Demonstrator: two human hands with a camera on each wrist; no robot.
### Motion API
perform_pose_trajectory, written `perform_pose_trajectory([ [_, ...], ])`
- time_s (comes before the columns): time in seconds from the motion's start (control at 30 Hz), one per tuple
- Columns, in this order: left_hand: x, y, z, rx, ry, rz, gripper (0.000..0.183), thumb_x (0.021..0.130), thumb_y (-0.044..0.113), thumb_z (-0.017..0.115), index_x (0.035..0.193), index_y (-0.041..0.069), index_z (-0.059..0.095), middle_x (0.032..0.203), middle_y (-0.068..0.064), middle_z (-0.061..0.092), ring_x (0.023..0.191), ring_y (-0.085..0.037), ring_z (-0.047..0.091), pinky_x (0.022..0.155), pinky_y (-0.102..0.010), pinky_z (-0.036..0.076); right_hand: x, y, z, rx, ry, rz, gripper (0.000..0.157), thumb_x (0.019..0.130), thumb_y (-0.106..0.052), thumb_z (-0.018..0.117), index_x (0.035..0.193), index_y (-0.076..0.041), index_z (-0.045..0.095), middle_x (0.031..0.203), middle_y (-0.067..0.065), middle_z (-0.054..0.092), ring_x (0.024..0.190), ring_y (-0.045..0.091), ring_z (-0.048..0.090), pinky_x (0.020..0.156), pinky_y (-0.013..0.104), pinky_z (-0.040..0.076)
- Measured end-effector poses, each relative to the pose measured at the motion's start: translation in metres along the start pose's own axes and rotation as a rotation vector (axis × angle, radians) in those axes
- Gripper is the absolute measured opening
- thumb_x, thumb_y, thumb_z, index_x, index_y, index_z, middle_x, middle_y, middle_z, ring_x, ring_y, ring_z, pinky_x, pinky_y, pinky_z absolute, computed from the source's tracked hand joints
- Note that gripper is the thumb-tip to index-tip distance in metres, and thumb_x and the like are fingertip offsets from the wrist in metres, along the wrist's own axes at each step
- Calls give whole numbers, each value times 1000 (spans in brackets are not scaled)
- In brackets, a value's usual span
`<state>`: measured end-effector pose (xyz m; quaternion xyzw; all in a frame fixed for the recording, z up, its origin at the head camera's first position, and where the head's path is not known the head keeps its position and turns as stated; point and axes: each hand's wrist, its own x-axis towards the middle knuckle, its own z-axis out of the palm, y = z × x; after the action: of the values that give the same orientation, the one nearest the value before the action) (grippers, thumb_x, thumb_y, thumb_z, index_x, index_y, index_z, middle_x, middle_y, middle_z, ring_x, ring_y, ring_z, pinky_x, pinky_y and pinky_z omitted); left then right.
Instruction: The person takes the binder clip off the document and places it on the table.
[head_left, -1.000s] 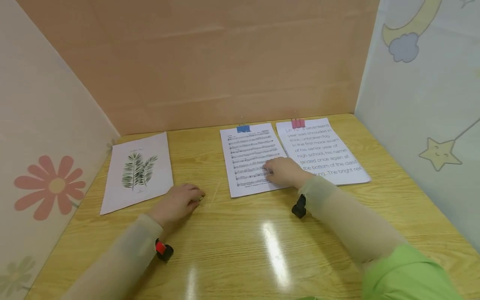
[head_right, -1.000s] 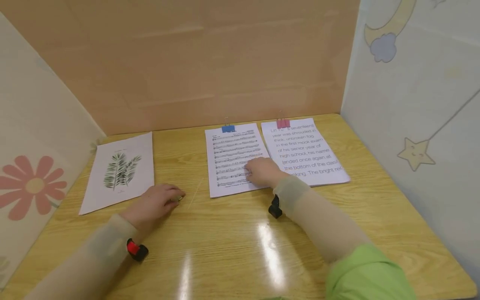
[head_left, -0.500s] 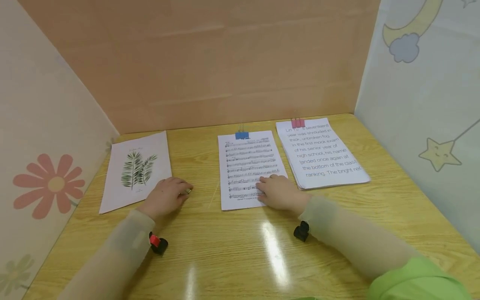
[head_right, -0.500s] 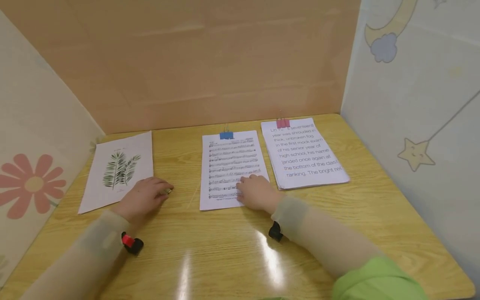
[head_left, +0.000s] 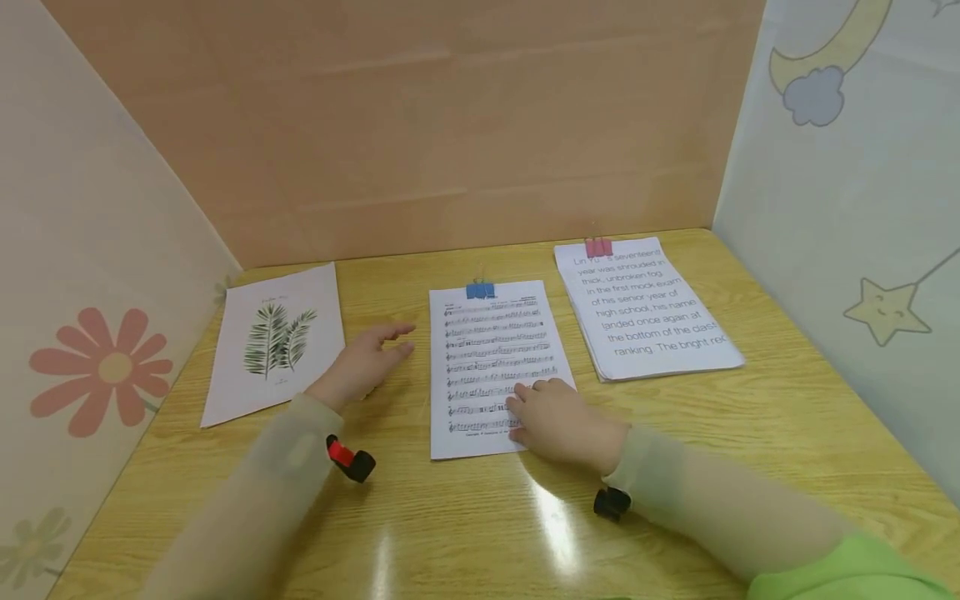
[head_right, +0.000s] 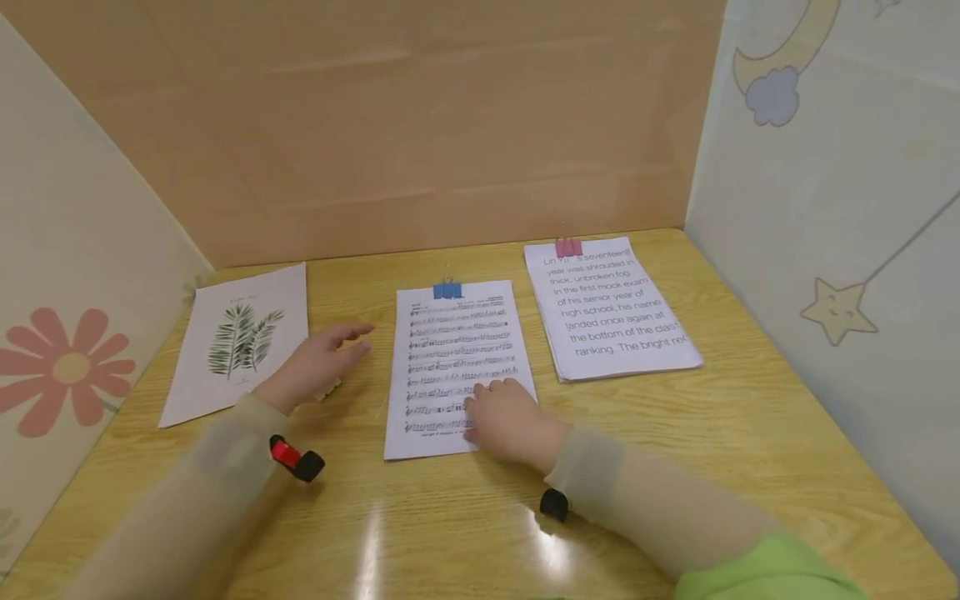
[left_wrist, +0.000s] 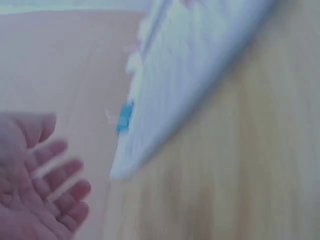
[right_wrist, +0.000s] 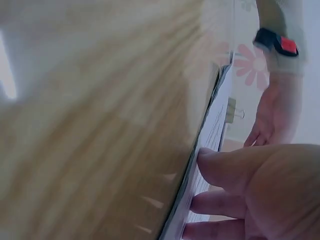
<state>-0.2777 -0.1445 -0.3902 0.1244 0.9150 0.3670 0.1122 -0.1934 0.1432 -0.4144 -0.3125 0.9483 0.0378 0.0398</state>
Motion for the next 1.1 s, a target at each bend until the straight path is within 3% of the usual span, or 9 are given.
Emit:
perform_pose_trajectory([
  [0.13, 26, 19, 11, -241, 41, -212, 60, 95, 55, 48, 146, 24, 41, 149, -1, 40, 137, -27, 34, 111, -50, 27, -5, -7, -2, -19, 4, -1, 46, 91, -46, 61, 122, -11, 63, 121, 9, 62, 101, 26, 60, 84, 40, 45],
  [0.23, 47, 23, 17, -332, 74, -333, 58, 97, 53, 45, 148, 26, 36, 152, 1, 35, 140, -27, 30, 112, -51, 23, -8, -11, -2, -25, 12, -4, 43, 90, -46, 62, 117, -12, 64, 113, 6, 63, 94, 24, 59, 79, 37, 45],
  [0.43, 83, 18, 28, -406, 138, -434, 58, 101, 35, 44, 153, 18, 24, 157, -6, 25, 141, -29, 25, 112, -51, 23, -9, -15, -3, -15, -7, -1, 45, 89, -46, 63, 119, -11, 64, 110, 7, 63, 92, 23, 58, 78, 37, 44],
  [0.63, 101, 14, 40, -388, 173, -443, 66, 100, 28, 48, 155, 17, 13, 156, -10, 25, 140, -28, 27, 113, -46, 24, -9, -17, -2, -5, -34, 15, 50, 89, -46, 63, 123, -10, 63, 124, 12, 61, 104, 28, 59, 85, 40, 44],
  [0.77, 107, 14, 45, -453, 211, -444, 72, 98, 23, 53, 155, 20, 11, 156, -10, 22, 140, -29, 25, 113, -47, 22, -9, -17, -2, -6, -30, 8, 50, 89, -45, 64, 123, -9, 64, 123, 13, 62, 102, 28, 59, 84, 40, 45],
  [0.93, 106, 19, 47, -531, 195, -428, 59, 93, 17, 56, 148, 16, 34, 142, -8, 44, 123, -29, 43, 108, -46, 33, -9, -18, -4, -13, -36, 4, 49, 89, -45, 64, 121, -8, 65, 118, 13, 63, 96, 28, 60, 80, 39, 45],
  [1.1, 101, 22, 48, -453, 172, -414, 39, 98, 36, 53, 132, 17, 54, 111, -4, 62, 100, -24, 55, 91, -39, 44, -10, -20, -4, -11, -46, 3, 49, 89, -46, 63, 120, -8, 65, 115, 12, 63, 93, 26, 60, 79, 39, 45],
])
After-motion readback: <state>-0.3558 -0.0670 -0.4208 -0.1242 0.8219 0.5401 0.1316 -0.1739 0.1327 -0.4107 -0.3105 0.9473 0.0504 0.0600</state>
